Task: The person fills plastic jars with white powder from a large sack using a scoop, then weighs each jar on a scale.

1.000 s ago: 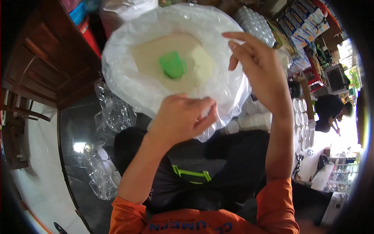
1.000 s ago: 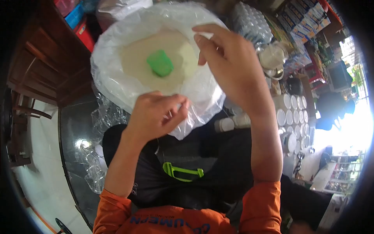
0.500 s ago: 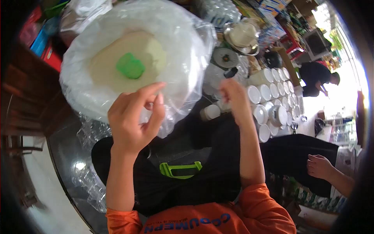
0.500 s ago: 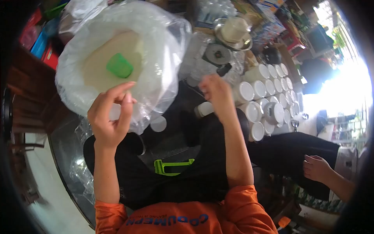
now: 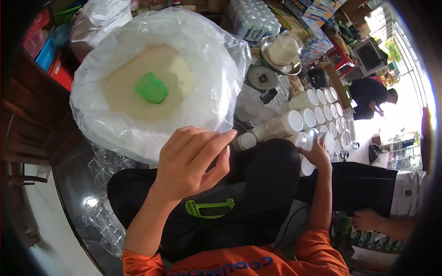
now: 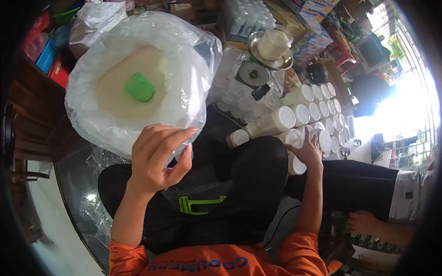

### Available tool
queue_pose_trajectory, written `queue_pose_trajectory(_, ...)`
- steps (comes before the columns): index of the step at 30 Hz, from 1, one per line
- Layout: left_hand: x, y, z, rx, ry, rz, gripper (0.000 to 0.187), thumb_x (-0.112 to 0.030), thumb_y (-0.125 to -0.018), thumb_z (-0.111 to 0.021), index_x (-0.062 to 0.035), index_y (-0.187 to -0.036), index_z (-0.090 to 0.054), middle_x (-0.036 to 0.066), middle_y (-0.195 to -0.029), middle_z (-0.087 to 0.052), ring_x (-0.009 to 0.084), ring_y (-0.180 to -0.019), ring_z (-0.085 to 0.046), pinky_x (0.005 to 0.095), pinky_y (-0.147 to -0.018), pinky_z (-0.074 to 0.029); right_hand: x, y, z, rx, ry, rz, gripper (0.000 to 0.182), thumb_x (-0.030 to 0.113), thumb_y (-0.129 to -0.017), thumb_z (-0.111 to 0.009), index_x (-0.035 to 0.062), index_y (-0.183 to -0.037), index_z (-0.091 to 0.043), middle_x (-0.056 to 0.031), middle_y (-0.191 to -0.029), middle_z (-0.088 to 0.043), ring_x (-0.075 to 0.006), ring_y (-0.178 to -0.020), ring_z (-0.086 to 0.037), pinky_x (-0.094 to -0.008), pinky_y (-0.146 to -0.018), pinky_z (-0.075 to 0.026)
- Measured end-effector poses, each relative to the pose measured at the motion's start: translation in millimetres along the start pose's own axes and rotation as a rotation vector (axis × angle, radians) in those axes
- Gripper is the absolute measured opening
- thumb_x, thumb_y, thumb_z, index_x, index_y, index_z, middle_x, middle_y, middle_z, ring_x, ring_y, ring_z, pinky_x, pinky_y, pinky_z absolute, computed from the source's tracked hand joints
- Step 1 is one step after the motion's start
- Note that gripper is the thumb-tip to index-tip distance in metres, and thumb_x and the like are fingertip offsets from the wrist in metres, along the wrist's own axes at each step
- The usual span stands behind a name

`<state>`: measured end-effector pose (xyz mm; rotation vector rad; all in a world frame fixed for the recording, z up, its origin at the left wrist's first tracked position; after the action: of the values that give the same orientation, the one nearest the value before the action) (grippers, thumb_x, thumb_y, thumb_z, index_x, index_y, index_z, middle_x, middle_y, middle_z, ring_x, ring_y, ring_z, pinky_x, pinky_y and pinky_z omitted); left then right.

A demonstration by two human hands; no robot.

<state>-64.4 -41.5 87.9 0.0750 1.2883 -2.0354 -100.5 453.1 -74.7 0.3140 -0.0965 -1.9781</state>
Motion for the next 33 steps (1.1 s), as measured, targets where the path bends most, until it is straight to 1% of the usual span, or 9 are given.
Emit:
queue_pose_trajectory(9,6,8,-2,0.005,-0.006,0.013,0.036,-0.004,-0.084,-0.073,-0.0053,-0.120,-0.074,0.006,-0.101,-0.076,0.0246,-0.086,-0.071,0.0380,-0.081,-0.055,4,-16,-25,0.041,-0.198,0.155,0.109,0.049,-0.080,-0.087,0.0199,-0.167,-0.028,-0.0344,-0.155,-0.046,-0.0495,-0.144,-0.049,-0.0533,-0.114,-0.047)
queue_pose_trajectory(12,7,7,1,0.007,-0.007,0.029,0.036,-0.005,-0.084,-0.073,-0.0053,-0.120,-0.074,0.007,-0.102,-0.077,0.0247,-0.086,-0.071,0.0379,-0.082,-0.056,19,-8,10,0.010,-0.147,0.171,0.102,0.041,-0.080,-0.087,0.0216,-0.164,-0.033,-0.0316,-0.152,-0.050,-0.0481,-0.139,-0.053,-0.0546,-0.112,-0.048)
queue_pose_trajectory(15,7,7,2,0.001,0.007,0.033,0.036,-0.005,-0.083,-0.073,-0.0054,-0.119,-0.075,0.007,-0.102,-0.077,0.0248,-0.086,-0.071,0.0379,-0.083,-0.056,43,-12,65,-0.165,-0.426,0.274,0.097,0.022,-0.077,-0.088,0.0211,-0.158,-0.035,-0.0295,-0.140,-0.050,-0.0505,-0.127,-0.059,-0.0560,-0.108,-0.051)
queue_pose_trajectory(18,6,7,2,0.001,0.013,0.032,0.036,-0.004,-0.083,-0.073,-0.0053,-0.119,-0.075,0.006,-0.102,-0.077,0.0247,-0.086,-0.071,0.0378,-0.082,-0.056,71,-23,131,-0.550,-0.541,0.382,0.083,0.021,-0.079,-0.090,0.0088,-0.144,-0.040,-0.0243,-0.134,-0.055,-0.0397,-0.125,-0.058,-0.0507,-0.108,-0.049)
queue_pose_trajectory(20,6,6,2,-0.002,0.017,0.037,0.036,-0.004,-0.082,-0.073,-0.0052,-0.119,-0.075,0.006,-0.101,-0.077,0.0247,-0.085,-0.071,0.0381,-0.082,-0.056,81,-60,161,-0.664,-0.783,0.468,0.076,0.029,-0.083,-0.091,0.0061,-0.137,-0.043,-0.0206,-0.127,-0.058,-0.0332,-0.117,-0.061,-0.0451,-0.104,-0.050)
queue_pose_trajectory(24,7,6,5,-0.024,0.013,0.034,0.036,-0.004,-0.082,-0.074,-0.0052,-0.118,-0.075,0.006,-0.100,-0.077,0.0244,-0.085,-0.071,0.0378,-0.080,-0.055,94,-151,220,-0.823,-0.811,0.445,0.069,0.043,-0.087,-0.088,-0.0008,-0.127,-0.052,-0.0145,-0.116,-0.061,-0.0228,-0.101,-0.063,-0.0363,-0.088,-0.053)
queue_pose_trajectory(28,12,3,8,-0.033,0.010,0.049,0.036,-0.002,-0.081,-0.074,-0.0051,-0.117,-0.076,0.006,-0.098,-0.076,0.0239,-0.083,-0.070,0.0368,-0.078,-0.055,147,-159,255,-0.774,-0.795,0.301,0.070,0.050,-0.089,-0.085,-0.0003,-0.128,-0.057,-0.0186,-0.119,-0.064,-0.0252,-0.109,-0.065,-0.0383,-0.093,-0.053)
queue_pose_trajectory(30,13,1,9,-0.039,0.005,0.049,0.036,-0.002,-0.081,-0.073,-0.0050,-0.116,-0.076,0.006,-0.098,-0.076,0.0238,-0.082,-0.070,0.0364,-0.077,-0.055,172,-166,259,-0.806,-0.818,0.410,0.090,0.066,-0.084,-0.080,0.0032,-0.144,-0.058,-0.0266,-0.138,-0.061,-0.0391,-0.133,-0.059,-0.0470,-0.114,-0.043)
queue_pose_trajectory(33,17,-1,11,-0.032,0.000,0.071,0.034,-0.002,-0.081,-0.073,-0.0052,-0.114,-0.076,0.006,-0.098,-0.076,0.0237,-0.082,-0.070,0.0367,-0.077,-0.055,185,-196,249,-0.889,-0.624,0.443,0.080,0.057,-0.091,-0.079,0.0103,-0.153,-0.057,-0.0266,-0.141,-0.063,-0.0349,-0.130,-0.063,-0.0441,-0.110,-0.049)
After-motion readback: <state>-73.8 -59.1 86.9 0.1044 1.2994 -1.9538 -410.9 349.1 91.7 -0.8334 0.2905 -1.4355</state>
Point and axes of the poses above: each hand's wrist, its own y-axis away from the middle knuckle, its own z-axis out of the back of the hand, x = y × z, the point moved 9 cm from there along -y, towards the middle knuckle
